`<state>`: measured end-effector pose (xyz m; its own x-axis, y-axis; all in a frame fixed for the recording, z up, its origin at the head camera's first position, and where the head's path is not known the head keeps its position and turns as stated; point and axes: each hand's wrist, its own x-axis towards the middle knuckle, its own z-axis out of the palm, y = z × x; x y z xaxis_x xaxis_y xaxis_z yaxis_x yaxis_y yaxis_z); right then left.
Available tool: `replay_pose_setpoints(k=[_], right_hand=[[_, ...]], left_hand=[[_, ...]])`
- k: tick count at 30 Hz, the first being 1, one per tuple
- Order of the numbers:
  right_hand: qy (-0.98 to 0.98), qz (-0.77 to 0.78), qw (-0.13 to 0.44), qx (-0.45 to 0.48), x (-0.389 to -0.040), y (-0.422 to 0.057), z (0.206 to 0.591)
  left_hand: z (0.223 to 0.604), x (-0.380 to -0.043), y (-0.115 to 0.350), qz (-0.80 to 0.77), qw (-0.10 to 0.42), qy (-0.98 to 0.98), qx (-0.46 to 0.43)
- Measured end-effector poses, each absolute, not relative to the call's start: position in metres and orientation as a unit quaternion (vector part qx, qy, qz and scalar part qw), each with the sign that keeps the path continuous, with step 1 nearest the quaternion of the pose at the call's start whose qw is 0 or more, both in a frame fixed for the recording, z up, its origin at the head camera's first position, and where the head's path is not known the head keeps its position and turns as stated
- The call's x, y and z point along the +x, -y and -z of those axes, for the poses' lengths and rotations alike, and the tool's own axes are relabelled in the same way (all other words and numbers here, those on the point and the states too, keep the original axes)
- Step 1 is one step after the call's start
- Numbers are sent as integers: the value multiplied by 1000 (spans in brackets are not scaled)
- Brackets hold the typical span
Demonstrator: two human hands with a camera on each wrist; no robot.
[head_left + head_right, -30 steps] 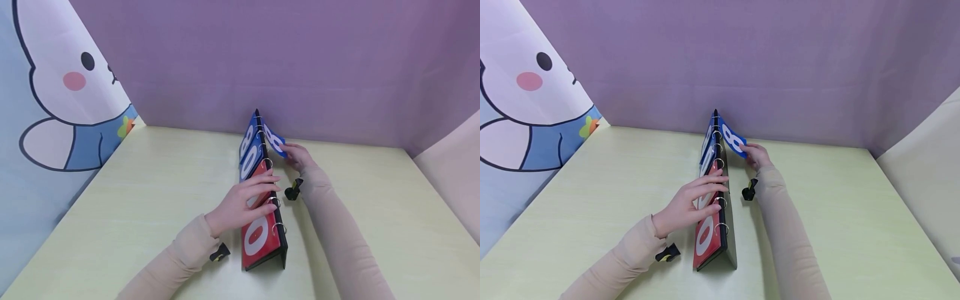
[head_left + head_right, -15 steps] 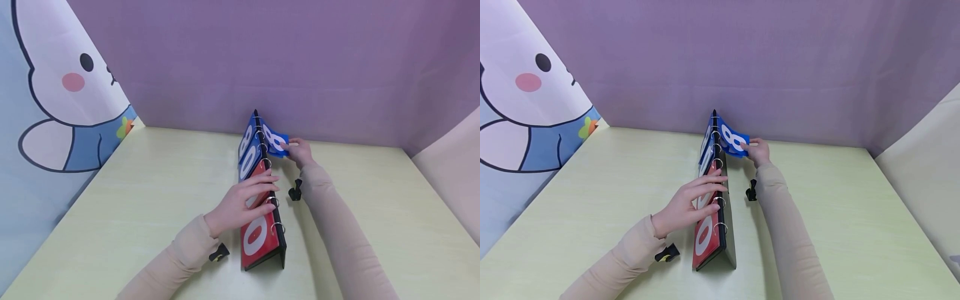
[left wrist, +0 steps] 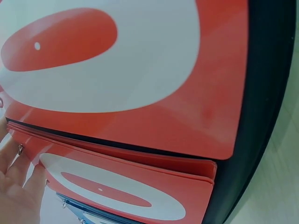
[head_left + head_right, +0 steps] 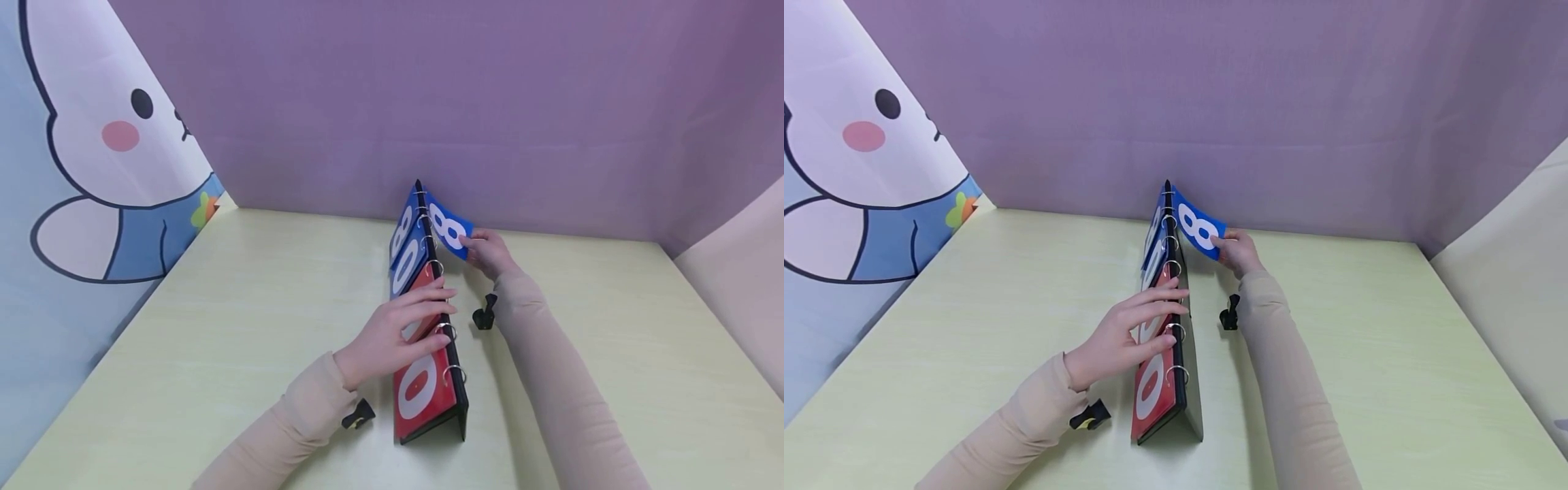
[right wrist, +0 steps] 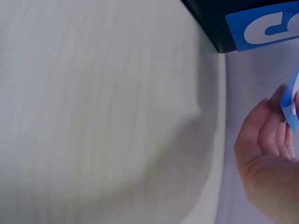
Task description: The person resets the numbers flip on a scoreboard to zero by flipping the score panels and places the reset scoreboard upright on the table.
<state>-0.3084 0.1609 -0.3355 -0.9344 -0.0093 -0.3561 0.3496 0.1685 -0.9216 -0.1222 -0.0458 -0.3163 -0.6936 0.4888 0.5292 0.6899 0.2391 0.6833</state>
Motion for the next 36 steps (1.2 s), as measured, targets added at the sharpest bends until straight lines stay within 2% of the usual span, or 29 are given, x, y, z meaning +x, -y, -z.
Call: replay_pose_setpoints(k=[5,10,19,36], right_hand=[[-725,656,177,112,-307,-163,334],[-716,668,177,96,-307,-169,329],[-726,666,143,94,-308,-185,296],[-776,625,51,69,-314,-180,224]], left_hand=[[317,-123,45,490,108,777,-381],[317,-123,44,493,108,775,-380],[316,-123,44,499,90,777,-374],[317,-125,45,512,67,780,-353]])
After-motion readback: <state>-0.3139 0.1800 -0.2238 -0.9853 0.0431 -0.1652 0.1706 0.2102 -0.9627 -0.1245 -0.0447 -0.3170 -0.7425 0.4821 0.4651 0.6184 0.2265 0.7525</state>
